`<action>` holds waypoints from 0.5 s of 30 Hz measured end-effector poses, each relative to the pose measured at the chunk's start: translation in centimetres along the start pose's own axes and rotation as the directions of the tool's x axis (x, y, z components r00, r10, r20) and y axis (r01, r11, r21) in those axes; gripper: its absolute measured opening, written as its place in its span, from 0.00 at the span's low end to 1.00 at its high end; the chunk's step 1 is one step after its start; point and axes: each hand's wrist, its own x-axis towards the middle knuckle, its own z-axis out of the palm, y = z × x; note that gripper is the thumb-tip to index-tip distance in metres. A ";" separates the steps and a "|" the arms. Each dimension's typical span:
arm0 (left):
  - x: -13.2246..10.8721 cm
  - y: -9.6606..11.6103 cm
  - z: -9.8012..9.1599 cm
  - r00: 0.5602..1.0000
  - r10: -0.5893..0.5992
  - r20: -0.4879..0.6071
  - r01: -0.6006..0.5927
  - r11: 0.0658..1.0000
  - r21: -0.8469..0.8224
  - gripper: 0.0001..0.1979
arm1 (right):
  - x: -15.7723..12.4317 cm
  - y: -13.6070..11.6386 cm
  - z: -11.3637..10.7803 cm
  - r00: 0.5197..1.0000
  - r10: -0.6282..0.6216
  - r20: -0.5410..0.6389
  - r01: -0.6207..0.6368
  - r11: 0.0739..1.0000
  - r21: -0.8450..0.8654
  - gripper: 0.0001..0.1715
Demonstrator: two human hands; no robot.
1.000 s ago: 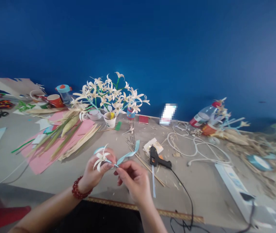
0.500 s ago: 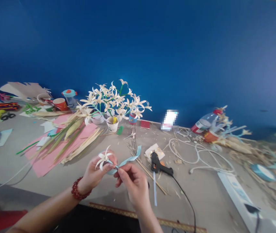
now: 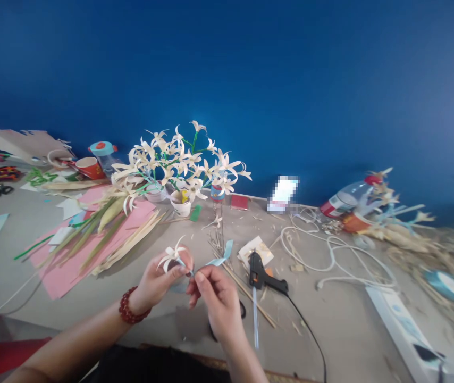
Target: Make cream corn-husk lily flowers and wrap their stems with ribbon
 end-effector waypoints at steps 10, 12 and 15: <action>1.0 -1.0 -1.1 0.984 -0.176 0.032 0.177 0.984 -0.030 0.10 | 0.0 0.5 -2.6 0.981 -0.158 -0.108 0.105 0.915 -0.389 0.15; 1.6 -1.4 -2.0 0.966 -0.245 0.080 0.243 0.969 0.031 0.11 | -0.4 0.5 -3.8 0.965 -0.207 -0.159 0.113 0.880 -0.462 0.14; 3.0 -2.3 -3.6 0.957 -0.276 0.096 0.256 0.950 0.176 0.12 | -1.0 0.3 -6.3 0.935 -0.284 -0.214 0.121 0.821 -0.558 0.14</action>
